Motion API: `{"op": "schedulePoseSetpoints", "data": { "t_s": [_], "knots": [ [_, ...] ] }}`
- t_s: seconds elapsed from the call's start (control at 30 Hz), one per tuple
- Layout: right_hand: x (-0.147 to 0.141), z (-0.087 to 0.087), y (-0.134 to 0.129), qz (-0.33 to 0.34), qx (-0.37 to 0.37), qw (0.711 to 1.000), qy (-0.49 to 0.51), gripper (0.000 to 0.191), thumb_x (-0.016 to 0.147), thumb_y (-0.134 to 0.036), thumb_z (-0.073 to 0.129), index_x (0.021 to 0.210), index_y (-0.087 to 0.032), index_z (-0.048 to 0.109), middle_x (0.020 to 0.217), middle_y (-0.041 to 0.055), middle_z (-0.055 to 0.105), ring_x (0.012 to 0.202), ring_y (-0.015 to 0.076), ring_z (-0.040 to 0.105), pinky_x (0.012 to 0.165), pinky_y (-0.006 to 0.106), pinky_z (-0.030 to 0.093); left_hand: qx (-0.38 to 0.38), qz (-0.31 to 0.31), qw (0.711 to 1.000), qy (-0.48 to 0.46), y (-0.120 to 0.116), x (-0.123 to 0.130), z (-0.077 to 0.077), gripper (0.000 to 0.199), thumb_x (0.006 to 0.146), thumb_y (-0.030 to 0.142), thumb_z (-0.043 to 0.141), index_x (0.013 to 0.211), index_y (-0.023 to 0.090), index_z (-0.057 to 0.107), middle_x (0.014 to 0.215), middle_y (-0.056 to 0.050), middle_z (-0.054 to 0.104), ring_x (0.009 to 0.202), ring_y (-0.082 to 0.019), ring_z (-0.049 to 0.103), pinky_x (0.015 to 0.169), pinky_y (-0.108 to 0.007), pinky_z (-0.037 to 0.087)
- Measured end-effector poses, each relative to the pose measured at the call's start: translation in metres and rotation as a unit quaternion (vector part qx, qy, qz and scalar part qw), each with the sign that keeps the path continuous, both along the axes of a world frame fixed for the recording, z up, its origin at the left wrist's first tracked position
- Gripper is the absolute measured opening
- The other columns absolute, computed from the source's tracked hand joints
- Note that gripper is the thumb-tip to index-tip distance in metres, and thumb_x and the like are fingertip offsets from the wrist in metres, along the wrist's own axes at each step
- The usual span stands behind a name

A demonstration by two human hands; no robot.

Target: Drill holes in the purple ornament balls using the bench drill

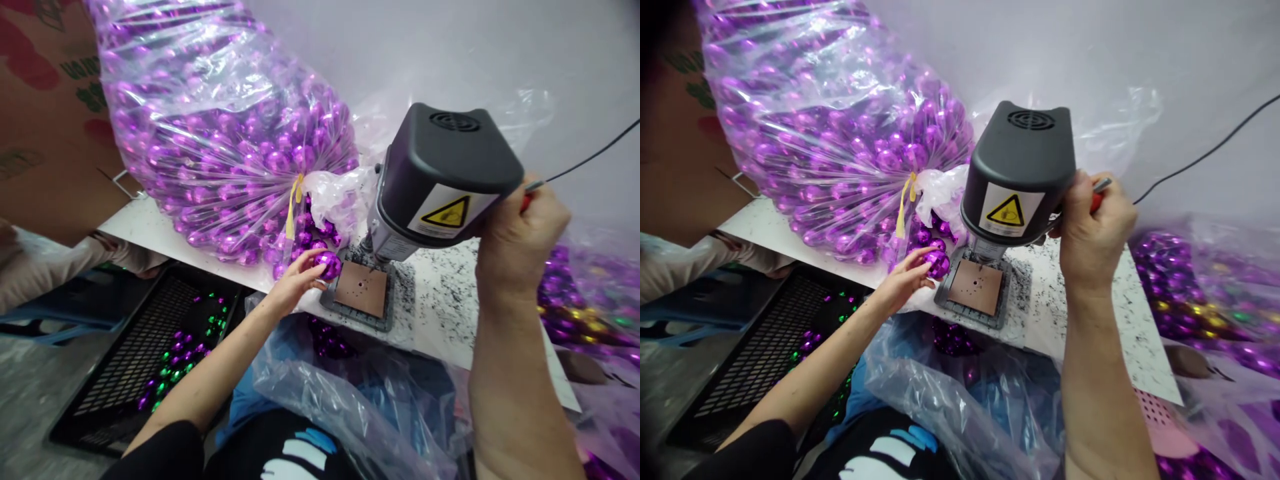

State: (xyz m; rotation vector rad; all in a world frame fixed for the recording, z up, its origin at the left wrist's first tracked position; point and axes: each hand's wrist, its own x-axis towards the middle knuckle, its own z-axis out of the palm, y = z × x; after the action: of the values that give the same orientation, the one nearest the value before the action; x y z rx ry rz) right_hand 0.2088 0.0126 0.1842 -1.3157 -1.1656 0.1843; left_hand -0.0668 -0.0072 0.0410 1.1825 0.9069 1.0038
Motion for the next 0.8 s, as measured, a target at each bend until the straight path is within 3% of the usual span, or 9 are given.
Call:
{"op": "schedulePoseSetpoints", "data": {
  "t_s": [0.07,0.13,0.27,0.4,0.5,0.6,0.7,0.8],
  "knots": [
    [-0.003,0.000,-0.001,0.005,0.020,1.000,-0.004,0.051,0.083,-0.063,0.062,0.071,-0.016,0.046,0.057,-0.0052,0.035,0.048,0.0014,0.033,0.040,0.016,0.029,-0.116,-0.033,0.986,-0.116,-0.006,0.009,-0.001,0.050,0.086,0.046,0.073,0.127,0.021,0.059,0.104,-0.008,0.071,0.084,-0.018,0.072,0.067,-0.026,0.056],
    [-0.005,0.000,-0.002,0.010,0.035,0.999,-0.004,0.053,0.084,-0.064,0.060,0.070,-0.016,0.044,0.057,-0.0055,0.033,0.049,0.0007,0.032,0.041,0.014,0.027,-0.172,-0.035,0.970,-0.168,-0.011,0.017,-0.006,0.051,0.080,0.044,0.081,0.120,0.019,0.061,0.096,-0.007,0.072,0.076,-0.016,0.072,0.061,-0.022,0.053],
    [-0.006,-0.001,-0.002,0.015,0.033,0.999,-0.009,0.052,0.087,-0.063,0.058,0.071,-0.016,0.042,0.057,-0.0060,0.035,0.046,0.0014,0.038,0.040,0.014,0.027,-0.206,-0.035,0.960,-0.186,-0.010,0.028,-0.015,0.050,0.075,0.041,0.087,0.111,0.017,0.063,0.088,-0.005,0.072,0.068,-0.014,0.070,0.056,-0.021,0.051],
    [-0.005,-0.003,-0.002,0.015,0.012,1.000,-0.002,0.048,0.089,-0.062,0.056,0.077,-0.016,0.045,0.058,-0.0063,0.041,0.043,0.0050,0.044,0.038,0.018,0.031,-0.210,-0.043,0.963,-0.164,-0.005,0.032,-0.014,0.050,0.075,0.048,0.085,0.106,0.015,0.063,0.088,-0.005,0.071,0.070,-0.015,0.070,0.060,-0.024,0.053],
    [-0.004,-0.004,-0.002,0.012,0.019,1.000,-0.013,0.048,0.091,-0.061,0.054,0.078,-0.015,0.046,0.058,-0.0064,0.041,0.043,0.0042,0.045,0.040,0.017,0.032,-0.148,-0.021,0.987,-0.064,-0.003,0.039,-0.014,0.055,0.077,0.050,0.082,0.116,0.017,0.061,0.094,-0.005,0.071,0.072,-0.015,0.069,0.064,-0.027,0.053],
    [-0.004,-0.004,-0.002,0.003,0.023,0.999,-0.029,0.049,0.092,-0.060,0.053,0.076,-0.015,0.045,0.057,-0.0064,0.041,0.043,0.0027,0.043,0.040,0.015,0.030,-0.013,0.009,0.997,0.076,-0.002,0.049,-0.017,0.057,0.078,0.045,0.082,0.123,0.020,0.059,0.108,-0.006,0.072,0.090,-0.019,0.069,0.081,-0.032,0.054],
    [-0.005,-0.002,-0.002,-0.008,0.021,0.999,-0.035,0.048,0.092,-0.059,0.053,0.075,-0.014,0.044,0.057,-0.0069,0.039,0.045,0.0008,0.041,0.042,0.014,0.028,0.111,0.020,0.971,0.213,0.001,0.059,-0.024,0.056,0.078,0.040,0.083,0.124,0.020,0.060,0.118,-0.007,0.070,0.107,-0.025,0.066,0.096,-0.040,0.050],
    [-0.006,-0.001,-0.003,-0.010,0.017,0.999,-0.038,0.050,0.092,-0.060,0.053,0.075,-0.014,0.044,0.057,-0.0074,0.037,0.046,-0.0007,0.037,0.044,0.013,0.028,0.191,0.017,0.938,0.287,0.004,0.067,-0.032,0.053,0.079,0.038,0.084,0.124,0.022,0.060,0.120,-0.007,0.070,0.112,-0.027,0.065,0.100,-0.043,0.048]
  ]
}}
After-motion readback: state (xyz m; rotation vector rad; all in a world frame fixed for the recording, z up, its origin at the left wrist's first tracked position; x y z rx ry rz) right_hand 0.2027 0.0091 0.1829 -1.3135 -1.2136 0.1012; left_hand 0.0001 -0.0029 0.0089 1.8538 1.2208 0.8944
